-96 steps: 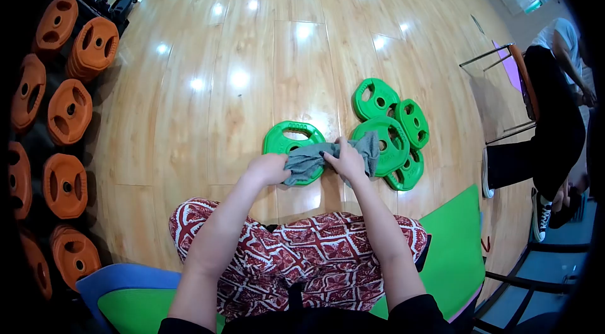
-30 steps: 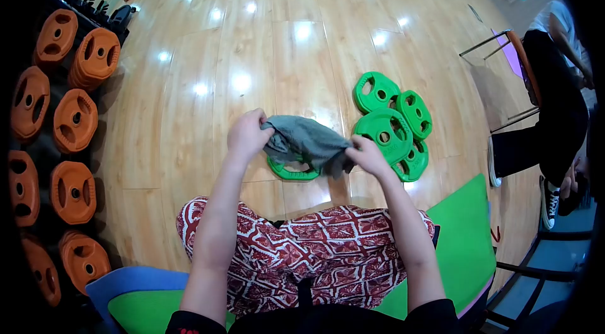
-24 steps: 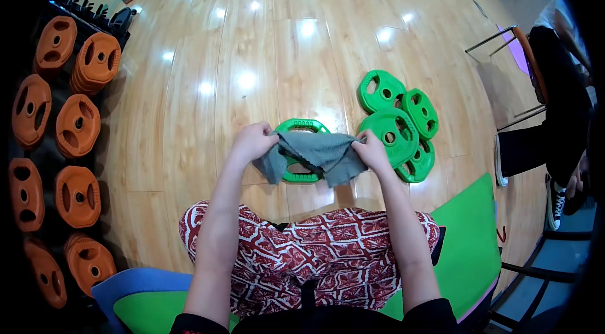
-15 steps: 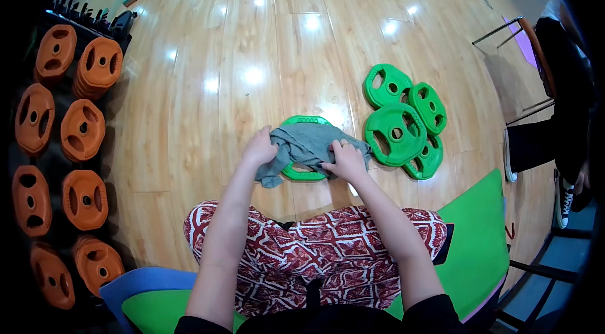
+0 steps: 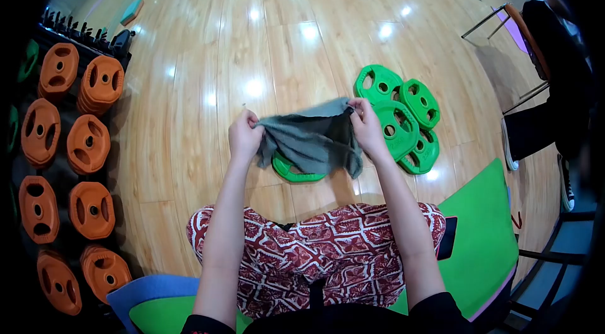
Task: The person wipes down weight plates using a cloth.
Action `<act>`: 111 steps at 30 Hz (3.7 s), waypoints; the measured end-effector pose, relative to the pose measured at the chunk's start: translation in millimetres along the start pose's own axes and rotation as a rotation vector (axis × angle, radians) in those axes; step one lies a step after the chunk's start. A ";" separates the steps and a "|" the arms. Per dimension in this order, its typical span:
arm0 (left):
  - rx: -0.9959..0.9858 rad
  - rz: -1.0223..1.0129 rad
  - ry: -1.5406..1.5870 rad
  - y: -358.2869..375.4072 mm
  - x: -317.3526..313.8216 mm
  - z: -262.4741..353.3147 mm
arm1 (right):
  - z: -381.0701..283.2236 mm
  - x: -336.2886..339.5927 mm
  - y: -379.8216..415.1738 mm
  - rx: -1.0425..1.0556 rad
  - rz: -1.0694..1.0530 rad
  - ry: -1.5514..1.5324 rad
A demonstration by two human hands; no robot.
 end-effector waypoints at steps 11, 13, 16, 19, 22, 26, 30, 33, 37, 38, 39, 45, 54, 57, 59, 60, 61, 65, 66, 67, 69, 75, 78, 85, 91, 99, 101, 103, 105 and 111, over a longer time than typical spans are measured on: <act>-0.188 0.074 -0.409 9.7 0.5 6.2 | -30.5 1.5 8.3 0.351 -0.105 -0.526; 0.003 -0.139 -0.582 14.6 -21.4 -13.7 | 27.4 -1.9 4.1 -0.148 -0.121 -0.269; -0.099 0.080 -0.888 31.9 -40.4 -18.1 | 54.3 -14.3 20.2 -0.311 -0.315 0.199; -0.492 0.004 -0.768 38.6 -69.2 -12.8 | 57.8 -30.2 23.4 -0.280 -0.370 0.115; -0.455 -0.112 -0.680 30.9 -79.9 -15.9 | 56.5 -28.6 20.0 -0.354 -0.341 -0.032; -0.461 -0.081 -0.718 33.1 -75.7 -13.7 | 64.2 -18.0 19.6 -0.412 -0.329 -0.132; -0.547 0.143 -0.622 37.4 -41.8 15.2 | 41.7 2.5 13.6 -0.243 -0.176 -0.169; -0.501 0.057 -0.529 31.7 -15.0 31.1 | 20.2 22.2 11.2 -0.176 -0.025 -0.189; -0.219 -0.102 -0.155 28.3 6.7 25.9 | 7.7 20.9 13.5 -0.149 -0.079 -0.448; -0.177 -0.481 -0.253 35.4 -7.6 22.8 | 13.6 19.2 14.5 -0.258 -0.252 -0.302; -0.128 -0.862 -0.347 50.7 -18.2 19.2 | 8.4 19.9 16.3 -0.257 -0.253 -0.303; -0.237 -0.810 -0.586 61.6 -68.3 -6.1 | 27.0 -4.6 30.3 -0.097 -0.196 0.725; -0.360 -0.120 -0.674 56.8 -118.2 -14.2 | 86.3 -91.3 48.7 0.274 -0.236 0.889; -0.408 -0.050 -0.652 43.5 -126.7 -7.6 | 90.9 -99.0 32.7 0.283 -0.228 0.924; -0.396 0.020 -0.716 25.5 -131.5 1.2 | 90.4 -103.6 13.2 0.223 -0.140 0.913; -0.394 0.014 -0.715 17.7 -133.4 5.0 | 89.7 -107.6 3.7 0.218 -0.144 0.915; -0.365 0.002 -0.731 11.6 -134.4 6.2 | 88.8 -109.5 -4.0 0.208 -0.116 0.893; -0.367 0.025 -0.747 10.5 -132.8 9.1 | 84.2 -110.3 -7.8 0.199 -0.089 0.872; -0.365 0.028 -0.756 10.4 -132.7 9.9 | 84.8 -111.2 -11.1 0.198 -0.092 0.874; -0.363 0.023 -0.754 11.3 -133.7 8.2 | 85.3 -111.4 -10.4 0.206 -0.075 0.883; -0.438 0.064 -0.765 18.9 -134.3 8.1 | 86.5 -110.5 1.4 0.216 -0.062 0.893; -0.373 0.008 -0.713 59.2 -134.5 1.1 | 93.3 -107.6 42.8 0.149 -0.050 0.874; -0.343 -0.042 -0.723 81.9 -133.7 -5.2 | 97.3 -107.2 66.4 0.076 -0.092 0.864; -0.274 -0.170 -0.744 127.4 -131.1 -12.1 | 94.2 -99.9 112.6 -0.019 -0.165 0.874; -0.247 -0.220 -0.802 124.9 -136.1 -15.0 | 98.7 -100.7 108.9 0.005 -0.165 0.857; -0.297 -0.180 -0.900 52.0 -141.1 -8.6 | 99.7 -103.1 43.9 0.010 -0.093 0.836; -0.317 -0.119 -0.902 25.1 -146.2 -8.6 | 100.4 -108.8 19.6 0.026 -0.052 0.817; -0.341 -0.053 -0.912 8.9 -152.8 -3.8 | 101.6 -106.9 1.6 0.019 -0.035 0.822; -0.341 -0.041 -0.920 4.9 -152.6 0.3 | 99.4 -109.5 -6.1 0.035 -0.015 0.808; -0.340 -0.011 -0.928 10.3 -148.2 -2.3 | 97.6 -116.6 0.2 0.073 -0.021 0.796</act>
Point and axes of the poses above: each hand's wrist, its own y-axis away from the middle knuckle, its own x-axis out of the back of the hand, z = x × y, the point moved 6 cm from there along -y, towards the middle knuckle, and after that the axes turned 11 degrees about -y, right-handed, at the moved point
